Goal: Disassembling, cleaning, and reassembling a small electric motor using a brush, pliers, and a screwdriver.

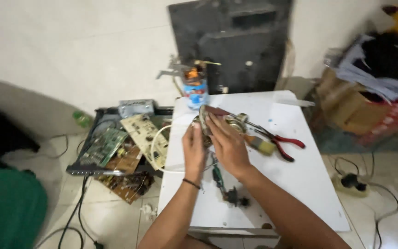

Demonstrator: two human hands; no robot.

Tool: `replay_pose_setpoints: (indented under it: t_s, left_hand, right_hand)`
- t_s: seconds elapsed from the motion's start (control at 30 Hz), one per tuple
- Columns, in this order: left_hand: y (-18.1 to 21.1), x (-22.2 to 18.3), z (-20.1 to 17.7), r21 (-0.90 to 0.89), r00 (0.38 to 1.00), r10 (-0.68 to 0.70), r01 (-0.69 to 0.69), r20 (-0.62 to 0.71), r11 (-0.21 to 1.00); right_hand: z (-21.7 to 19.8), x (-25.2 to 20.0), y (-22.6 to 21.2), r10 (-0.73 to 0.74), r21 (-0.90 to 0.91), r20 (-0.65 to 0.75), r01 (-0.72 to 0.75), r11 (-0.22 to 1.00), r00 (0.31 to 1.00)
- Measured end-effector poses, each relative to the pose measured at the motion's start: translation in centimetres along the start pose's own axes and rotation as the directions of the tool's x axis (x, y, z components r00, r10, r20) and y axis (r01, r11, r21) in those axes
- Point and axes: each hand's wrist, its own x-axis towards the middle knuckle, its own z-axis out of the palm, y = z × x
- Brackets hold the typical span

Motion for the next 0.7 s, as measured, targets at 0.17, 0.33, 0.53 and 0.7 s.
replay_pose_setpoints:
  t_s: [0.17, 0.33, 0.53, 0.7]
  left_hand:
    - [2.8, -0.8, -0.8, -0.119, 0.995, -0.008, -0.004, -0.100, 0.993]
    - [0.9, -0.1, -1.4, -0.055, 0.999, -0.034, 0.034, 0.000, 0.998]
    - [-0.9, 0.2, -1.4, -0.081, 0.997, 0.053, -0.048, 0.055, 0.996]
    - [-2.6, 1.1, -1.4, -0.169, 0.989, 0.144, -0.136, 0.031, 0.976]
  right_hand:
    - [1.4, -1.0, -0.6, -0.107, -0.080, 0.114, 0.116, 0.990, 0.988]
    - [2.5, -2.3, 3.9, -0.067, -0.205, 0.015, 0.069, 0.976, 0.998]
    - [2.4, -2.2, 2.8, -0.205, -0.302, 0.021, 0.202, 0.932, 0.979]
    - [1.1, -1.2, -0.7, -0.146, -0.139, 0.072, 0.155, 0.978, 0.987]
